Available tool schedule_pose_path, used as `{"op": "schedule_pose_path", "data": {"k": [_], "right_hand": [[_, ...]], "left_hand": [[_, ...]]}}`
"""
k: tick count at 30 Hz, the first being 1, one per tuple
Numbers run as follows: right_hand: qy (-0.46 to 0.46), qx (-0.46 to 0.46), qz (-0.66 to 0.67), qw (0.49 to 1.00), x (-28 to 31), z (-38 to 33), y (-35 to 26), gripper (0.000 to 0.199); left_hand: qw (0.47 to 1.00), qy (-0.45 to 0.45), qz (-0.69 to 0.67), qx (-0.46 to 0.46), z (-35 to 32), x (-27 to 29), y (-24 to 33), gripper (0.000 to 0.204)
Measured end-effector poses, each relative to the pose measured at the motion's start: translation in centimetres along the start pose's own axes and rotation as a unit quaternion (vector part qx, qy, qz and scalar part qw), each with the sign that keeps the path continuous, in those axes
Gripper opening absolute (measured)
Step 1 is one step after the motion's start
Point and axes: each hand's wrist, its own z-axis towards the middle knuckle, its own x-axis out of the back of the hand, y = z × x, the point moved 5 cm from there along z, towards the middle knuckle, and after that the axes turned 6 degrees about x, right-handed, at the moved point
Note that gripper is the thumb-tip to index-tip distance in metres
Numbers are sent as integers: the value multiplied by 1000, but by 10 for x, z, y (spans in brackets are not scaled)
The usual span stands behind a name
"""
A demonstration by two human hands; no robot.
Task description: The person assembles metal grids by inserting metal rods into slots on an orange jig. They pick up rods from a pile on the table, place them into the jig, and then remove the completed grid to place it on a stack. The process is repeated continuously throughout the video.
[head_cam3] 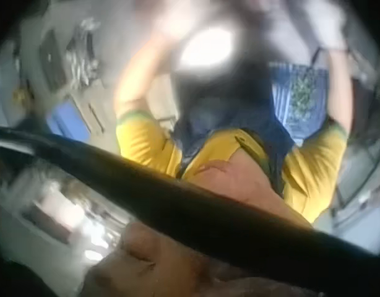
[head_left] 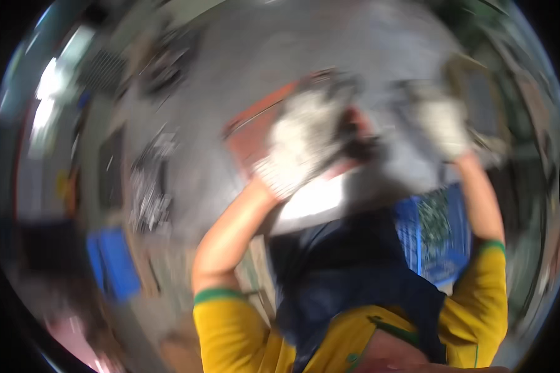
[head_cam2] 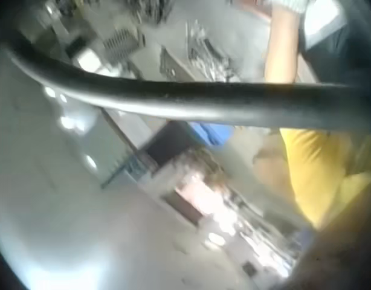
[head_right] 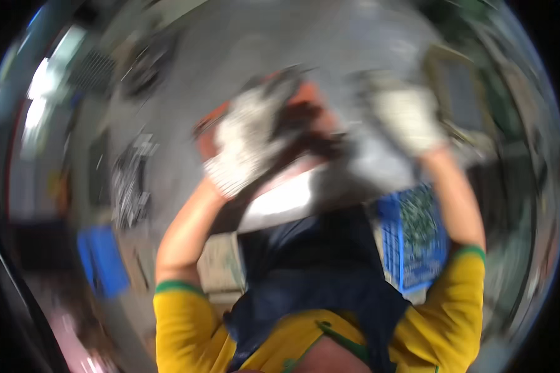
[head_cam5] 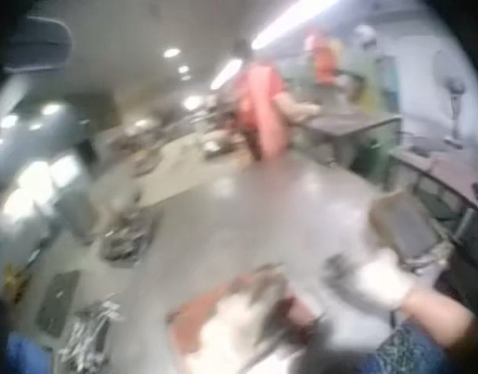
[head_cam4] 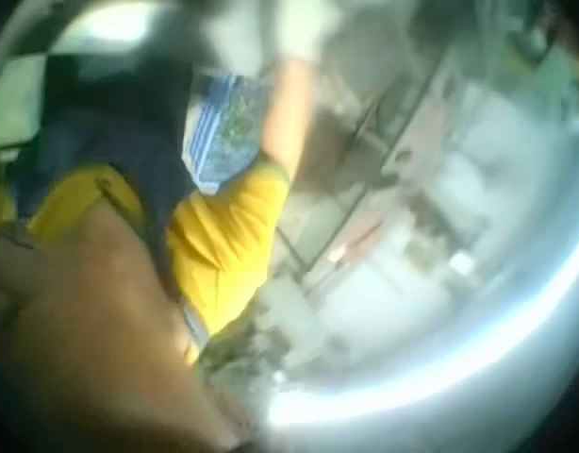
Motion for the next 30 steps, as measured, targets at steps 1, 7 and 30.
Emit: {"op": "schedule_pose_path", "data": {"k": [1,7,30], "right_hand": [[7,-62,20,998,13,-21,34,24],[-60,-226,-159,959,-12,-137,284,50],[-73,-82,296,949,-60,17,-127,27]], "left_hand": [[997,52,-48,6,-6,5,-2,39],[952,153,-76,255,-94,11,-83,40],[843,36,144,517,-209,15,-279,75]]}}
